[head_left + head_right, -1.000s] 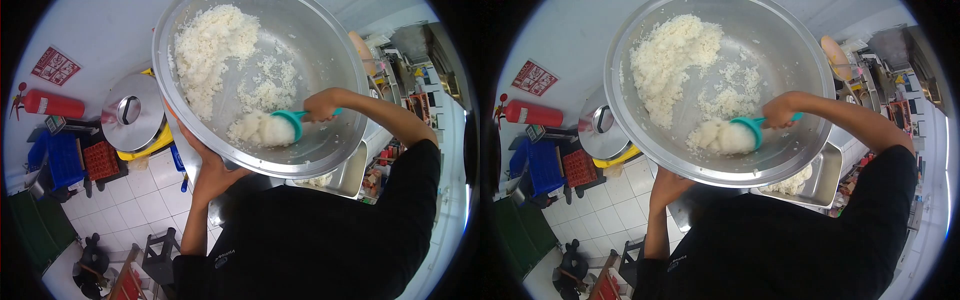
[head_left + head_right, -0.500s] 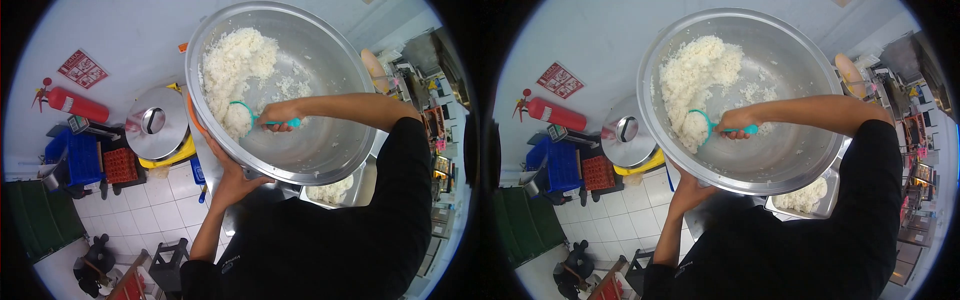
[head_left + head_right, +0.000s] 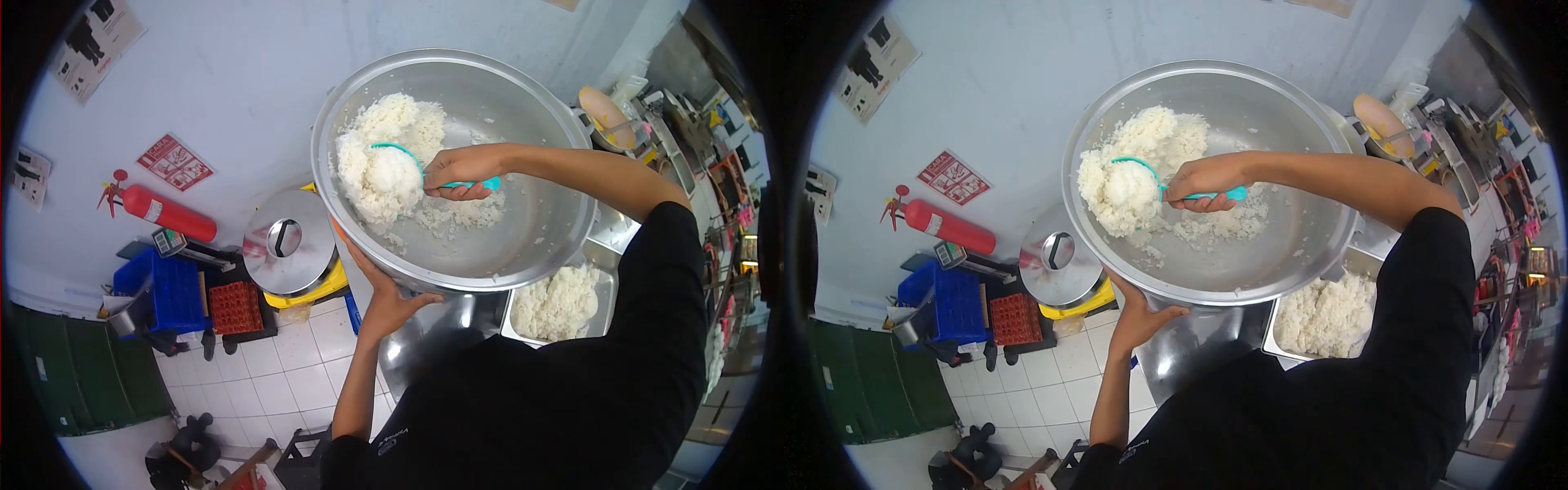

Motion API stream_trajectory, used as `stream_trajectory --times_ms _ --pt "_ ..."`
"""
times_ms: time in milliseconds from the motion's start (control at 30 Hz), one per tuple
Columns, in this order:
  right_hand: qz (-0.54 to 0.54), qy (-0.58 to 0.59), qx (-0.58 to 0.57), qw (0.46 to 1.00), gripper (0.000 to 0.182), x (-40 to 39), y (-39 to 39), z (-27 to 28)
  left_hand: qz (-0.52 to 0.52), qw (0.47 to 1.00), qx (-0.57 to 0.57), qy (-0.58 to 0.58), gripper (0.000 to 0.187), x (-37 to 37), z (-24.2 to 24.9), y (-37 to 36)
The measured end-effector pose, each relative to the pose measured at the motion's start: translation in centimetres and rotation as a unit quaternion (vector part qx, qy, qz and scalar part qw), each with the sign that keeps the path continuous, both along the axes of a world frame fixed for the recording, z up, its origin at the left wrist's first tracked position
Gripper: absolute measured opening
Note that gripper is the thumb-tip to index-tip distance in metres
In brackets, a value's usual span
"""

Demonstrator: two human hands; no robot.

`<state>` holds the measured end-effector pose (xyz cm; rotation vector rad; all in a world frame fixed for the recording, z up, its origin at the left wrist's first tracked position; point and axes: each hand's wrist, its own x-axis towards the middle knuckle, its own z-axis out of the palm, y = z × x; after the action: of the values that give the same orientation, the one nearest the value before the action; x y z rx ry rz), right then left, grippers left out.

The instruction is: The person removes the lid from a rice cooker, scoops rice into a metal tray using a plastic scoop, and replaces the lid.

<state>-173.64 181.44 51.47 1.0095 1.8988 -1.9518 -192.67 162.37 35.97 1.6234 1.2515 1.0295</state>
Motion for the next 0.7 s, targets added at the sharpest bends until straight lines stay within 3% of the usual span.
stream_trajectory --times_ms 167,233,300,367,467,600,633,700 --pt "-0.074 -0.005 0.026 0.997 0.028 7.2 -4.4 6.0 0.015 0.999 -0.031 -0.029 0.146 0.5 0.9 -0.7" --pt "-0.120 0.016 0.056 0.991 0.026 12.1 -7.0 7.9 0.042 0.998 -0.034 0.030 0.142 0.3 0.3 -0.8" --pt "-0.240 -0.032 0.085 0.966 0.025 17.1 -11.2 10.0 0.050 0.997 -0.063 -0.015 0.147 0.3 -0.3 -0.9" --pt "-0.249 -0.020 0.132 0.959 0.027 23.8 -15.1 10.1 0.065 0.994 -0.083 0.011 0.139 0.6 -0.1 -1.0" --pt "-0.412 -0.126 0.182 0.884 0.030 29.3 -22.9 9.9 0.045 0.996 -0.078 -0.015 0.128 0.2 -0.7 -0.8" --pt "-0.491 -0.249 0.193 0.812 0.031 34.2 -30.1 2.7 0.033 0.997 -0.063 0.001 0.119 0.5 -0.1 -1.2" --pt "-0.515 -0.299 0.213 0.775 0.033 35.0 -31.4 -1.6 0.044 0.997 -0.070 0.000 0.117 0.5 0.0 -1.2" --pt "-0.403 -0.452 0.404 0.686 0.030 36.4 -33.4 -15.1 0.048 0.996 -0.074 0.004 0.117 0.2 -0.1 -1.0"
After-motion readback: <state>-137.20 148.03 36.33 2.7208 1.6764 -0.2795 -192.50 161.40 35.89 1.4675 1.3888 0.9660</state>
